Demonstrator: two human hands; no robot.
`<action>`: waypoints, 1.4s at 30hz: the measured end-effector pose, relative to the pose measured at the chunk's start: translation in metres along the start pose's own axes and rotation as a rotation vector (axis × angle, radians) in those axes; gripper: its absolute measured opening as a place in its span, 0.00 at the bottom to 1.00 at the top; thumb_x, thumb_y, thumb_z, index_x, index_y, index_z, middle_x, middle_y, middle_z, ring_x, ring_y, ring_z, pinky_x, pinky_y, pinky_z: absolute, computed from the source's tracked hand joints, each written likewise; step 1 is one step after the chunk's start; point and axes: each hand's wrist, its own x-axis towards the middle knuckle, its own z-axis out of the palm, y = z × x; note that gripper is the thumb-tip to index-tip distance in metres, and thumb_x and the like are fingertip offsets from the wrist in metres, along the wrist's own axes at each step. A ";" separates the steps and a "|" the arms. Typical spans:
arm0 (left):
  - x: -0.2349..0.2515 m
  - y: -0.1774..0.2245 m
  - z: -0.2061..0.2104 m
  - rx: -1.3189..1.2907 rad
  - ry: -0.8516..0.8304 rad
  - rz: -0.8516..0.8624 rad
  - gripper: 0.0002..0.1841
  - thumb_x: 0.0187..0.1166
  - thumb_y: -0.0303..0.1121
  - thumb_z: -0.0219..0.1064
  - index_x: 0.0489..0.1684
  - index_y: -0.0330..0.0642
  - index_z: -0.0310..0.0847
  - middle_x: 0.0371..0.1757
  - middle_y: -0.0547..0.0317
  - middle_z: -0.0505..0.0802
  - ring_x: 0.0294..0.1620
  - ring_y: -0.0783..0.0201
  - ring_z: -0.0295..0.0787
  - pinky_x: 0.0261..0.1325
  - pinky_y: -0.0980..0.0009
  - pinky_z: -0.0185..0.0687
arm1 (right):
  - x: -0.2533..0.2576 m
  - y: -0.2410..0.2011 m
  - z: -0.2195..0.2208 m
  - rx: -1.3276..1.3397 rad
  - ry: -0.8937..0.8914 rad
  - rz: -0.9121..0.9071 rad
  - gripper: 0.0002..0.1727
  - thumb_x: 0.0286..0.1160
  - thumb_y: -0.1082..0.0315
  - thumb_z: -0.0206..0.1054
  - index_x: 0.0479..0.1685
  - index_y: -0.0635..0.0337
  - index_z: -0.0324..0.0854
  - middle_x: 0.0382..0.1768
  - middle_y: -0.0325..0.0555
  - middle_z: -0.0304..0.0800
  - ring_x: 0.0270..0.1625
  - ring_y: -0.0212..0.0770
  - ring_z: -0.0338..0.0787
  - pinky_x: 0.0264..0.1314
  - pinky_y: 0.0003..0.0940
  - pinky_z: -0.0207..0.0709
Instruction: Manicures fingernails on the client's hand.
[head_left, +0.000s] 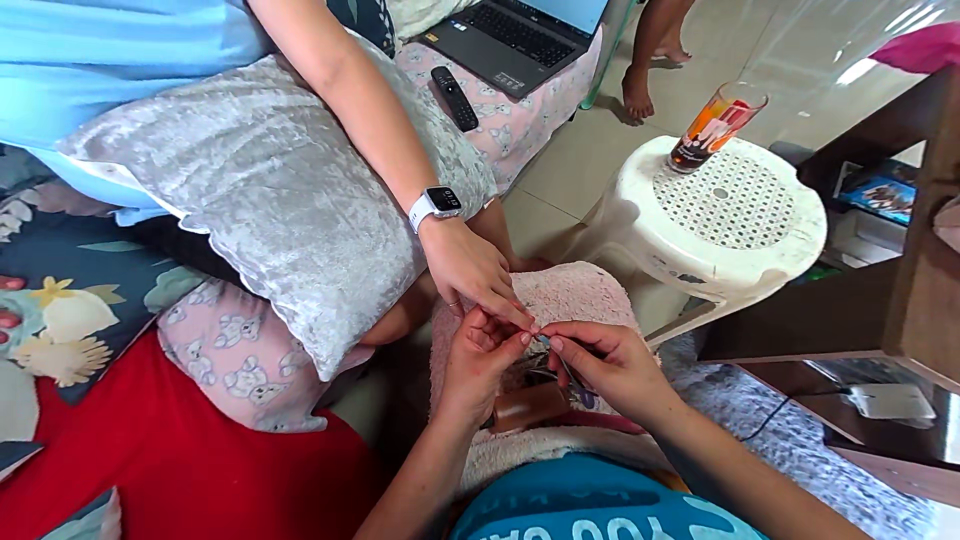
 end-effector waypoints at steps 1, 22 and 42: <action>0.000 0.000 0.000 0.007 -0.004 0.003 0.19 0.69 0.14 0.72 0.58 0.28 0.77 0.51 0.46 0.93 0.51 0.60 0.93 0.62 0.64 0.88 | 0.000 0.001 0.000 0.006 -0.003 0.003 0.13 0.87 0.69 0.61 0.54 0.64 0.90 0.30 0.36 0.92 0.25 0.26 0.87 0.26 0.19 0.83; -0.003 0.001 0.001 -0.011 -0.004 -0.012 0.19 0.70 0.15 0.72 0.59 0.29 0.76 0.52 0.46 0.92 0.52 0.59 0.92 0.62 0.64 0.88 | -0.003 0.003 0.003 0.031 -0.003 -0.005 0.14 0.87 0.69 0.59 0.56 0.63 0.90 0.27 0.34 0.88 0.23 0.25 0.83 0.25 0.17 0.80; -0.001 -0.002 0.002 0.023 0.031 0.006 0.19 0.69 0.13 0.70 0.58 0.29 0.76 0.51 0.47 0.93 0.52 0.61 0.93 0.61 0.66 0.88 | -0.006 0.000 0.013 0.151 0.067 0.102 0.13 0.88 0.71 0.58 0.57 0.66 0.87 0.30 0.37 0.90 0.25 0.27 0.86 0.26 0.19 0.81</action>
